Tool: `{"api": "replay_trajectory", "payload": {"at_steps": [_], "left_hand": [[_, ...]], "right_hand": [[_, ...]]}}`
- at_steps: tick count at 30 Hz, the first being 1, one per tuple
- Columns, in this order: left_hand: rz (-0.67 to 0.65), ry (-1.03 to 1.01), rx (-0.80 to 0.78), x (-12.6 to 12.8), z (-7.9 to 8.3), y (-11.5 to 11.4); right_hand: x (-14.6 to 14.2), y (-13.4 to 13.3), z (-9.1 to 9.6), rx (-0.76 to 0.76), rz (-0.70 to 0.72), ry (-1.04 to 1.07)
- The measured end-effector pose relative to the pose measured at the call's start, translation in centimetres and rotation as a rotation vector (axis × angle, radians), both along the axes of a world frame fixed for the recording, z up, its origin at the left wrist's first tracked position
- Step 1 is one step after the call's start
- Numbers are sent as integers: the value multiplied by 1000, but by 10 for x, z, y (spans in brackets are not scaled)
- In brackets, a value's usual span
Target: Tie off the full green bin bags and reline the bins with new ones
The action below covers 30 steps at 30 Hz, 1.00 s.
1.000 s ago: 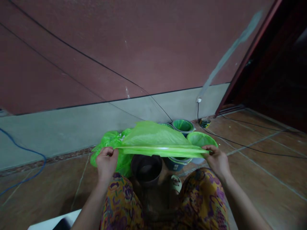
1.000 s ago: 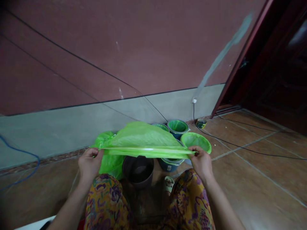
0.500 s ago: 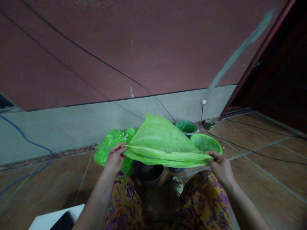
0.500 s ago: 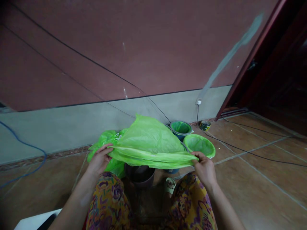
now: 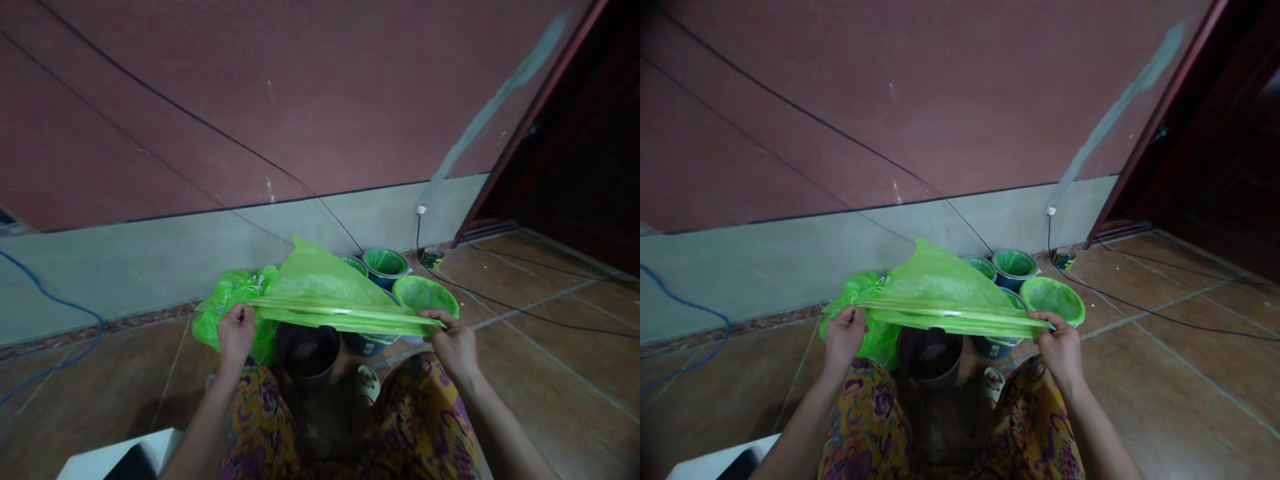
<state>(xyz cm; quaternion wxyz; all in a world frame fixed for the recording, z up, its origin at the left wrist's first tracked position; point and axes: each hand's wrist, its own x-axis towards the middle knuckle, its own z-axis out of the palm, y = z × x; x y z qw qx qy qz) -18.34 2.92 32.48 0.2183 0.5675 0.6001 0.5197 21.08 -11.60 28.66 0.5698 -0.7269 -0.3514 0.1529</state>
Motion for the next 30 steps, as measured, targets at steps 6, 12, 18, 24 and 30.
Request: {"api": "replay_trajectory", "payload": {"at_steps": [6,12,18,24,30], "left_hand": [[-84,-506,-134,2,-12,5],[-7,-451,-84,11,-13,13],[155,-294,217,18,29,15],[318,177,147,8,8,15],[126,-110,-164,-11,-34,32]], "right_hand": [[6,-3,-6,-14,-9,25],[-5,1,3,2,-18,-117],[-15,0,73,315,3,-465],[-22,7,23,209,103,-536],[-22,15,-38,-164,202,-372]]}}
